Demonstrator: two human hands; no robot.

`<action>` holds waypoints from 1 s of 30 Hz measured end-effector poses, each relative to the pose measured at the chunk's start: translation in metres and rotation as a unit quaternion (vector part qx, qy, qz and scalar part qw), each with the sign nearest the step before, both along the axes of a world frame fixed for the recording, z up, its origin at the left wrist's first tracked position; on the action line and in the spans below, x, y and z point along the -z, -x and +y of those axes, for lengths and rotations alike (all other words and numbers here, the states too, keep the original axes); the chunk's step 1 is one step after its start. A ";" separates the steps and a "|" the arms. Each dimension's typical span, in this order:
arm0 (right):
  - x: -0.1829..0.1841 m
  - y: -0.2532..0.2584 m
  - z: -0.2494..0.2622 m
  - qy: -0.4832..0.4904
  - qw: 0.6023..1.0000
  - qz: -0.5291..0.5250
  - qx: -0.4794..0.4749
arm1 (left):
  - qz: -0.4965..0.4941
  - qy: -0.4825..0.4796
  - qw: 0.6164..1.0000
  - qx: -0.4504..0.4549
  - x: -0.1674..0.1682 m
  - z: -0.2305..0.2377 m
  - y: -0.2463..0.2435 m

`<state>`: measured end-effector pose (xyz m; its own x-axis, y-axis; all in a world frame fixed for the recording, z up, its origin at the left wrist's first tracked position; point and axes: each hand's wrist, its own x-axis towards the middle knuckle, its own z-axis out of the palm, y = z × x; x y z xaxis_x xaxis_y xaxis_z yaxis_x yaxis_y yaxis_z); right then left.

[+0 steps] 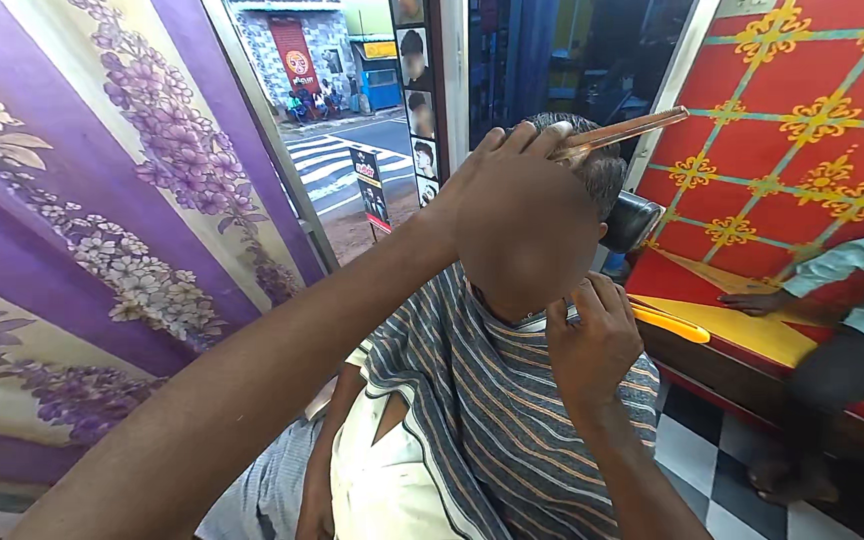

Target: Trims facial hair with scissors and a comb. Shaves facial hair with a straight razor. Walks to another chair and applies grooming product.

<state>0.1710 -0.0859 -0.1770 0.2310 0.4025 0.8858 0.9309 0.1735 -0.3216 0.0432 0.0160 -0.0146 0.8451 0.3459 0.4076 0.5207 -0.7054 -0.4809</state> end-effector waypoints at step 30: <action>-0.007 -0.001 0.006 0.080 0.993 0.048 -0.075 | -0.014 -0.009 1.000 0.022 0.001 0.011 0.006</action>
